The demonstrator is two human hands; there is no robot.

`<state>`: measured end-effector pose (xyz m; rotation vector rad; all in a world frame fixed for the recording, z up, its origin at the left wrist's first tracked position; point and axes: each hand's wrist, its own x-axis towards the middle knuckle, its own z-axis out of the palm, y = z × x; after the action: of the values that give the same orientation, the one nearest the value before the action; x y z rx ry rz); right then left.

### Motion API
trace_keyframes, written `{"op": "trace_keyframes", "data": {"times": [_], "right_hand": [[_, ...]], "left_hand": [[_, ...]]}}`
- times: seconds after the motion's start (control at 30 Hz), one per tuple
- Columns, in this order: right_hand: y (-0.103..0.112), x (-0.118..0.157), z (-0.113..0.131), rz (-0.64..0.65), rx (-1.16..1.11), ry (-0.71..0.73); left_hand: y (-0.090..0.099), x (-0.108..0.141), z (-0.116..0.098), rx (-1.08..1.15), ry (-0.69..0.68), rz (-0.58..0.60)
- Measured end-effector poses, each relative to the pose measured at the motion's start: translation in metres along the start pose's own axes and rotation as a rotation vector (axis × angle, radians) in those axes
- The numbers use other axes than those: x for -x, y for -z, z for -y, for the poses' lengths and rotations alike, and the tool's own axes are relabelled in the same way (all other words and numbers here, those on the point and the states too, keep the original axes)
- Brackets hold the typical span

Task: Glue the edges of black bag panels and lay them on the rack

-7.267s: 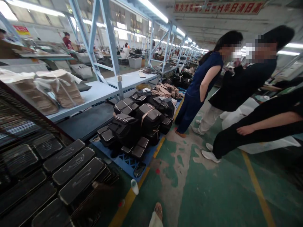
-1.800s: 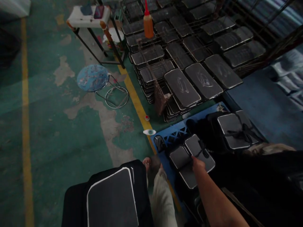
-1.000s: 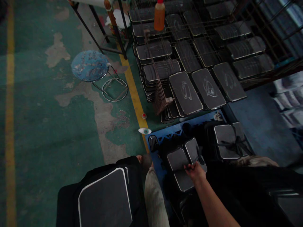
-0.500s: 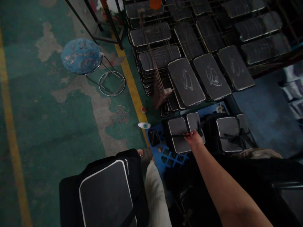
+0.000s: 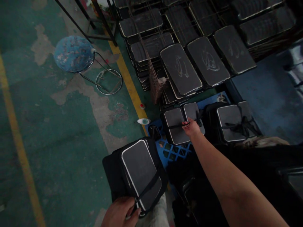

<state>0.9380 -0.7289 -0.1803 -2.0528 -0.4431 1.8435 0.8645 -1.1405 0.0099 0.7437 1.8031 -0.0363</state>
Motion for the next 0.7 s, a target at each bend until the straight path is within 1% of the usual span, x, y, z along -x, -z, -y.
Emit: {"op": "trace_keyframes", "data": {"times": [0.07,0.13,0.23,0.3,0.37,0.43,0.5,0.57,0.6,0.7], "right_hand": [[0.001,0.000,0.000,0.013,-0.007,-0.005],[0.004,-0.001,0.000,0.027,-0.013,-0.010],[0.008,-0.005,0.001,0.048,-0.021,-0.006],[0.011,-0.009,0.000,0.055,-0.027,0.007],[0.014,-0.013,-0.003,0.057,-0.029,0.011],[0.015,-0.018,-0.007,0.065,-0.025,-0.006],[0.017,-0.021,-0.012,0.078,-0.023,-0.025],[0.019,-0.023,-0.016,0.077,-0.034,-0.026],[0.021,-0.022,-0.016,0.073,-0.045,-0.018],[0.026,-0.017,-0.013,0.061,-0.068,-0.002]], "left_hand": [[-0.002,-0.022,-0.020,0.015,-0.021,-0.033],[-0.008,-0.044,-0.035,0.053,-0.052,-0.069],[-0.026,-0.077,-0.044,0.106,-0.114,-0.078],[-0.044,-0.098,-0.040,0.132,-0.152,-0.052],[-0.066,-0.116,-0.028,0.140,-0.158,-0.004],[-0.086,-0.130,-0.014,0.124,-0.141,0.053],[-0.103,-0.139,-0.001,0.110,-0.150,0.082],[-0.113,-0.144,0.005,0.113,-0.177,0.078],[-0.115,-0.145,0.007,0.121,-0.187,0.069],[-0.110,-0.143,0.006,0.147,-0.165,0.049]]}}
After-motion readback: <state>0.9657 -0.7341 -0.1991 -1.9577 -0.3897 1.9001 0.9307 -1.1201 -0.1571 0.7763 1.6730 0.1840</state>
